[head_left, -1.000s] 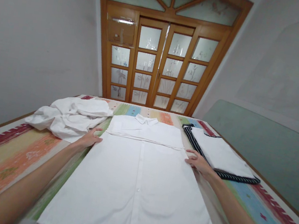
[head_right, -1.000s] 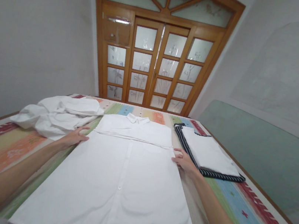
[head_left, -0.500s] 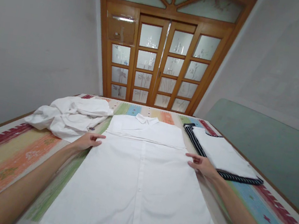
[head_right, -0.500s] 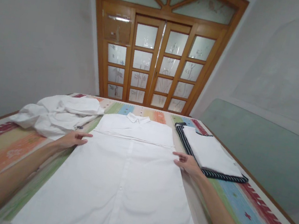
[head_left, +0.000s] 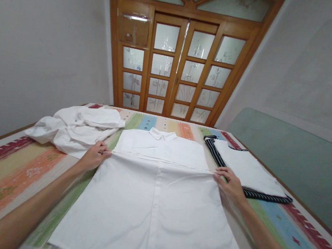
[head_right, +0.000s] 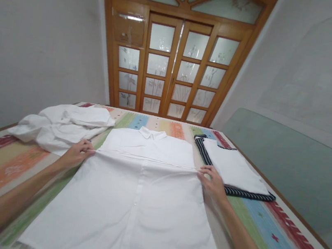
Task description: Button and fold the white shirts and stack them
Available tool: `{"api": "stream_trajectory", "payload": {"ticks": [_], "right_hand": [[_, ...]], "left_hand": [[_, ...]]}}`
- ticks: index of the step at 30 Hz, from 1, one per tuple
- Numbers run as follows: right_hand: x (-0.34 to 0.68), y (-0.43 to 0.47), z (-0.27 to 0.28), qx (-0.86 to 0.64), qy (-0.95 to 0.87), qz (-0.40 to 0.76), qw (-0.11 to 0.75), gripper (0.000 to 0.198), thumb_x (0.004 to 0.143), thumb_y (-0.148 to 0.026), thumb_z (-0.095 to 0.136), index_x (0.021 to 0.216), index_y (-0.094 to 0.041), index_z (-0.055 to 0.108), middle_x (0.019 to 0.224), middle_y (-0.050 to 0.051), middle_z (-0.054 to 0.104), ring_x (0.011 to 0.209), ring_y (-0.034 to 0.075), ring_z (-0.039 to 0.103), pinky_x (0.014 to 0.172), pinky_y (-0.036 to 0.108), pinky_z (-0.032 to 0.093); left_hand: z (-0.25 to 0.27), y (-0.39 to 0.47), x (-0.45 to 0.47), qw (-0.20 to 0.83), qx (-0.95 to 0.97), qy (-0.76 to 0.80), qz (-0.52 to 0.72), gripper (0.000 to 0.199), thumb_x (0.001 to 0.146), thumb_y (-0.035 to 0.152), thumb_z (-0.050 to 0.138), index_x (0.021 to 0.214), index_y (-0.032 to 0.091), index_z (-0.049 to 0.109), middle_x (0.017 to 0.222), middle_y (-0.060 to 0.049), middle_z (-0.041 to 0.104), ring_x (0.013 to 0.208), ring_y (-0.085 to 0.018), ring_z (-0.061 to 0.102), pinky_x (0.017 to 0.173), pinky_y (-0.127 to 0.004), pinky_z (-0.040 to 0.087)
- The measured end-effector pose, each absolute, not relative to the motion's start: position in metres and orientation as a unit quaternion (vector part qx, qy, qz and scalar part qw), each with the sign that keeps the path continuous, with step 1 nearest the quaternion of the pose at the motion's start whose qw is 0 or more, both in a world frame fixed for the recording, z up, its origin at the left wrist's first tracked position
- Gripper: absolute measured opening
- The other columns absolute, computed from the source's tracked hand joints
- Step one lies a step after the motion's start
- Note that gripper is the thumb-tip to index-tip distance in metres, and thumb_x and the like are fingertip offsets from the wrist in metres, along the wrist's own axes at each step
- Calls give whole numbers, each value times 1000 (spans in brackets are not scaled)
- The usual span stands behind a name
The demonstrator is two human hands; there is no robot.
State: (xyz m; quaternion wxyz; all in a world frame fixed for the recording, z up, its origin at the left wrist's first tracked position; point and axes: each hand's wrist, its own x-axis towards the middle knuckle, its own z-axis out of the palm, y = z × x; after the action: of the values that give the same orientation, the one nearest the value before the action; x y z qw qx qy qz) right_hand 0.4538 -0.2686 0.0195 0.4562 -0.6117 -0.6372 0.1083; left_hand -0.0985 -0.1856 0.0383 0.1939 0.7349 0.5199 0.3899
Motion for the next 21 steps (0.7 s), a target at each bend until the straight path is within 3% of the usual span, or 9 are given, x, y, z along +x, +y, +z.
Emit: {"api": "stream_trajectory", "payload": {"ticks": [2,7,12,18,21], "right_hand": [[452,-269,20,-599,-637,150,462,43,69,-64,64,71,-21,68,96,9,69,96,26,62,91,40,46],[449,-268,20,-618,-602,243,443,55,64,-71,64,77,-17,65,71,7,68,68,21,61,63,31,49],[448,-265,21,-626,-608,248,421,53,64,-70,63,75,-18,65,71,7,69,66,22,62,58,29,47],[446,-261,13,-677,-639,158,330,38,71,-58,56,72,-21,66,66,4,68,66,22,62,65,33,46],[447,-263,10,-709,-618,87,328,33,70,-52,57,78,-22,65,63,2,64,62,20,60,64,32,44]], "left_hand": [[36,-185,-99,195,738,510,395,40,71,59,59,66,19,64,88,-7,65,86,-21,58,80,-29,47],[30,-181,-104,210,742,532,350,43,74,60,52,72,18,63,68,-1,63,70,-18,56,66,-26,45],[29,-177,-105,190,751,550,311,40,74,55,47,71,18,62,63,-1,61,62,-17,53,58,-26,39],[27,-178,-90,145,738,608,255,34,72,49,47,72,19,62,62,-1,60,63,-19,55,61,-28,37],[25,-182,-87,105,719,629,276,30,70,49,51,76,20,58,62,1,57,63,-19,55,62,-28,37]]}}
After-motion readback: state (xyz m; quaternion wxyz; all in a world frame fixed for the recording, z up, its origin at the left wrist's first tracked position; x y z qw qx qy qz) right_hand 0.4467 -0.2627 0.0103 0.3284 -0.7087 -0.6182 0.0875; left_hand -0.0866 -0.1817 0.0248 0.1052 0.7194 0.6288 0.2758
